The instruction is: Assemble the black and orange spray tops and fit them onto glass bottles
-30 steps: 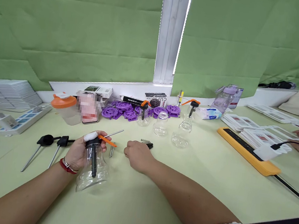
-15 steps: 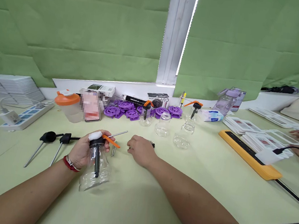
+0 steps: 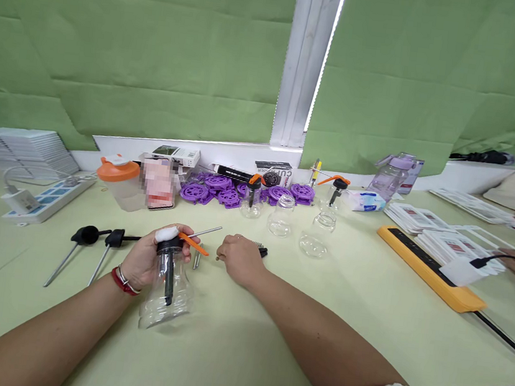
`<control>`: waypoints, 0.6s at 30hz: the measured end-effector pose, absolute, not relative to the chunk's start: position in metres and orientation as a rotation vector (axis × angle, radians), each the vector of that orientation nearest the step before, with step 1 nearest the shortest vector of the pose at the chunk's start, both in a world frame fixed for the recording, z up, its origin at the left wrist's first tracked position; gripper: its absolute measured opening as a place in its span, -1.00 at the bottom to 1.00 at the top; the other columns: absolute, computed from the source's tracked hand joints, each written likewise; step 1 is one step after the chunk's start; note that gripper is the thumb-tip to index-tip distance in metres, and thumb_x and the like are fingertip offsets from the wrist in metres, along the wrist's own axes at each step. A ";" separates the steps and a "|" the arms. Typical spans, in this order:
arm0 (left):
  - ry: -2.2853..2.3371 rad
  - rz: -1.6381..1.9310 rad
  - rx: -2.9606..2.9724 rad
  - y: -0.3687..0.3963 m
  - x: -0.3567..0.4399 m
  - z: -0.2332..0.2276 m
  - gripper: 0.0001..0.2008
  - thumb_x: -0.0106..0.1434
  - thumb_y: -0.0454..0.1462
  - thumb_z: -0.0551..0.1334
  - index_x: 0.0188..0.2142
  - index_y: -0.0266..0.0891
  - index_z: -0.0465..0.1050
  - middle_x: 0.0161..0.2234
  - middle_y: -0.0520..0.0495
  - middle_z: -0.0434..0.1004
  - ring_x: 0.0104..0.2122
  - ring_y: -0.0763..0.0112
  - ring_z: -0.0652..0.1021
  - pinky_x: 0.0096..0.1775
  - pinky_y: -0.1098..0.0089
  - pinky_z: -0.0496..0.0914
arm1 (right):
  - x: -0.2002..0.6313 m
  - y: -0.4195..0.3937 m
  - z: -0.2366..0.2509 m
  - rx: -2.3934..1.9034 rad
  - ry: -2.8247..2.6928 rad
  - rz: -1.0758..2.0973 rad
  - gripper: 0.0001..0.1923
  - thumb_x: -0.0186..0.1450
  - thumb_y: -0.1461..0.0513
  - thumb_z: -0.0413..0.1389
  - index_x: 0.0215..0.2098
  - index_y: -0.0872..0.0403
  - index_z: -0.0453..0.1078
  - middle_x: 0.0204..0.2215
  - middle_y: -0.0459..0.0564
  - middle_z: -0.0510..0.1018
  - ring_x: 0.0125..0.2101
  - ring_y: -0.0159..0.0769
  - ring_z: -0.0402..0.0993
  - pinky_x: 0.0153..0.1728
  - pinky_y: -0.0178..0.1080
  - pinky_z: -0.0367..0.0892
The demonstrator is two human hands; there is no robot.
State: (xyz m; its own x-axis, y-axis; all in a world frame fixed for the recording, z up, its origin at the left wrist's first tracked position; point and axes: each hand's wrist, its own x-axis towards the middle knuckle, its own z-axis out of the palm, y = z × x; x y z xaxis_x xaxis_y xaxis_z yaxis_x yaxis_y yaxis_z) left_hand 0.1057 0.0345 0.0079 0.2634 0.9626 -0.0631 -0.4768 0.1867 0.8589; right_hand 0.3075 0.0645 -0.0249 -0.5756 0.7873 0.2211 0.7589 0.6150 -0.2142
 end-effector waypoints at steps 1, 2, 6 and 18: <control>0.719 1.144 0.842 0.035 0.106 0.008 -0.81 0.16 -0.27 0.13 -0.33 -0.37 0.45 -0.37 -0.24 0.55 -0.54 0.37 0.49 -0.43 0.30 0.44 | 0.305 0.065 -0.024 -1.251 -2.545 0.143 -0.80 0.27 0.28 0.04 -0.34 0.00 0.52 -0.34 -0.05 0.52 -0.25 -0.28 0.36 -0.37 -0.30 0.14; 0.722 1.145 0.844 0.035 0.106 0.008 -0.81 0.16 -0.27 0.13 -0.34 -0.37 0.45 -0.38 -0.23 0.55 -0.54 0.38 0.49 -0.44 0.30 0.45 | 0.303 0.066 -0.024 -1.247 -2.542 0.152 -0.80 0.27 0.28 0.04 -0.34 0.01 0.53 -0.34 -0.05 0.52 -0.26 -0.28 0.37 -0.35 -0.30 0.15; 0.740 1.148 0.843 0.034 0.106 0.011 -0.81 0.17 -0.28 0.13 -0.34 -0.37 0.45 -0.36 -0.24 0.55 -0.54 0.38 0.50 -0.44 0.30 0.45 | 0.304 0.074 -0.018 -1.270 -2.469 0.197 -0.79 0.25 0.32 0.04 -0.30 0.01 0.52 -0.30 -0.06 0.53 -0.26 -0.32 0.39 -0.31 -0.32 0.18; 0.749 1.161 0.814 0.036 0.103 0.008 -0.82 0.18 -0.28 0.13 -0.33 -0.37 0.43 -0.33 -0.26 0.55 -0.54 0.39 0.50 -0.42 0.30 0.44 | 0.313 0.096 -0.017 -1.459 -2.466 0.421 -0.82 0.17 0.29 0.09 -0.34 0.00 0.53 -0.33 -0.11 0.59 -0.32 -0.33 0.45 -0.36 -0.35 0.22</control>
